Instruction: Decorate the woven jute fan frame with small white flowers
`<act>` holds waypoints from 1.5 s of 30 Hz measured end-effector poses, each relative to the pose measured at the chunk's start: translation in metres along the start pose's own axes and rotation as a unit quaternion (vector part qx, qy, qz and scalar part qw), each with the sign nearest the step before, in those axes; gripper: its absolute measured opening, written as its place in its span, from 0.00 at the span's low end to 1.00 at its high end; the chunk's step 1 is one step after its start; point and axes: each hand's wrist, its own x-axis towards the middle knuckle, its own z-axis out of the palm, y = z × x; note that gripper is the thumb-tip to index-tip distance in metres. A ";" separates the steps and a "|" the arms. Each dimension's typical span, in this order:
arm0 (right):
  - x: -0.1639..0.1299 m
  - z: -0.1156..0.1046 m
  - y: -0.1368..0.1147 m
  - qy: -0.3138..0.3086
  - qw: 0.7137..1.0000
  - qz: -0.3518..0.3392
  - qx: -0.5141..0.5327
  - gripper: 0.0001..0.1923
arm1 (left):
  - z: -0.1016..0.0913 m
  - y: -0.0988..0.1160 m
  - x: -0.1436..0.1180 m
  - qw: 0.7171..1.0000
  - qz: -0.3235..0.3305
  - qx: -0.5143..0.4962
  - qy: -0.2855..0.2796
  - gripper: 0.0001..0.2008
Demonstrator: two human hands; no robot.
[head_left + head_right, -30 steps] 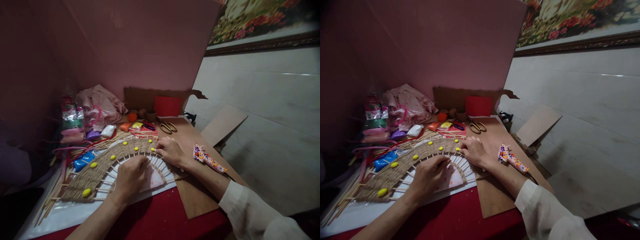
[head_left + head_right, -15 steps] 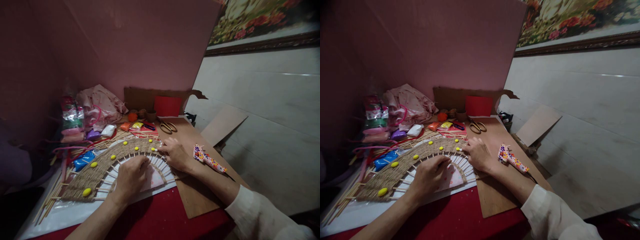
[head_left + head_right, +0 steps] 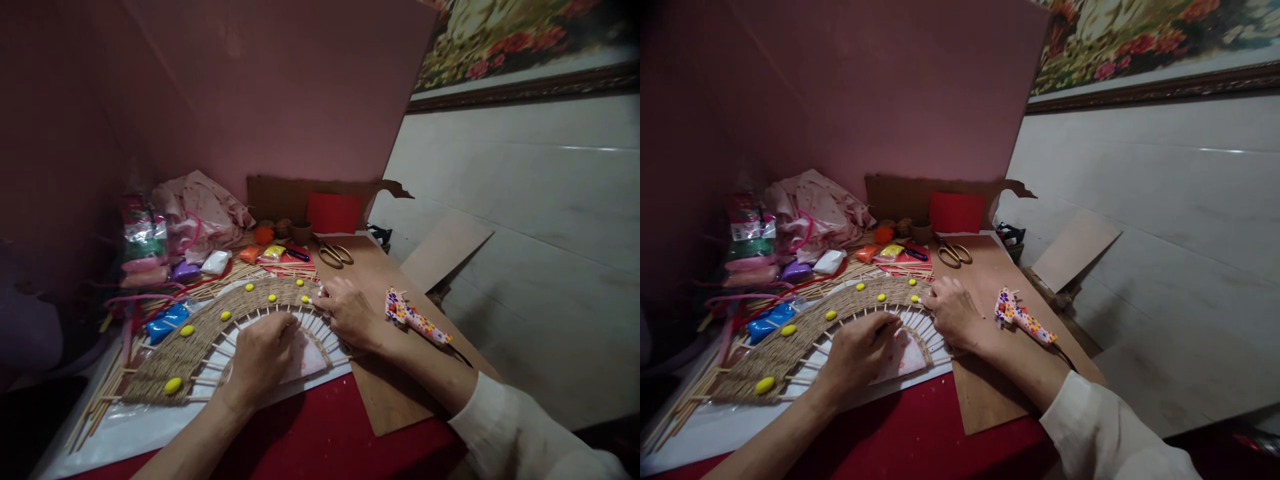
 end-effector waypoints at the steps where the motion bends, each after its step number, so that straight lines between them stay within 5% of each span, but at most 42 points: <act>1: 0.000 0.001 0.000 -0.001 1.000 0.000 -0.002 0.10 | 0.000 0.000 0.000 1.000 0.001 0.001 0.001 0.07; 31: -0.002 -0.004 0.000 0.017 1.000 0.004 0.010 0.13 | -0.001 0.001 0.000 1.000 -0.001 0.002 0.002 0.09; 37: -0.006 -0.003 0.001 0.009 1.000 0.008 0.025 0.11 | -0.002 0.004 0.001 0.994 -0.040 -0.097 0.038 0.07; 40: -0.006 -0.006 0.000 0.010 1.000 0.012 0.022 0.11 | -0.008 0.008 0.005 0.949 -0.134 -0.278 0.070 0.06; 45: 0.000 -0.025 -0.017 0.092 0.983 0.038 0.153 0.14 | -0.022 0.014 0.015 0.767 -0.250 -0.588 0.061 0.10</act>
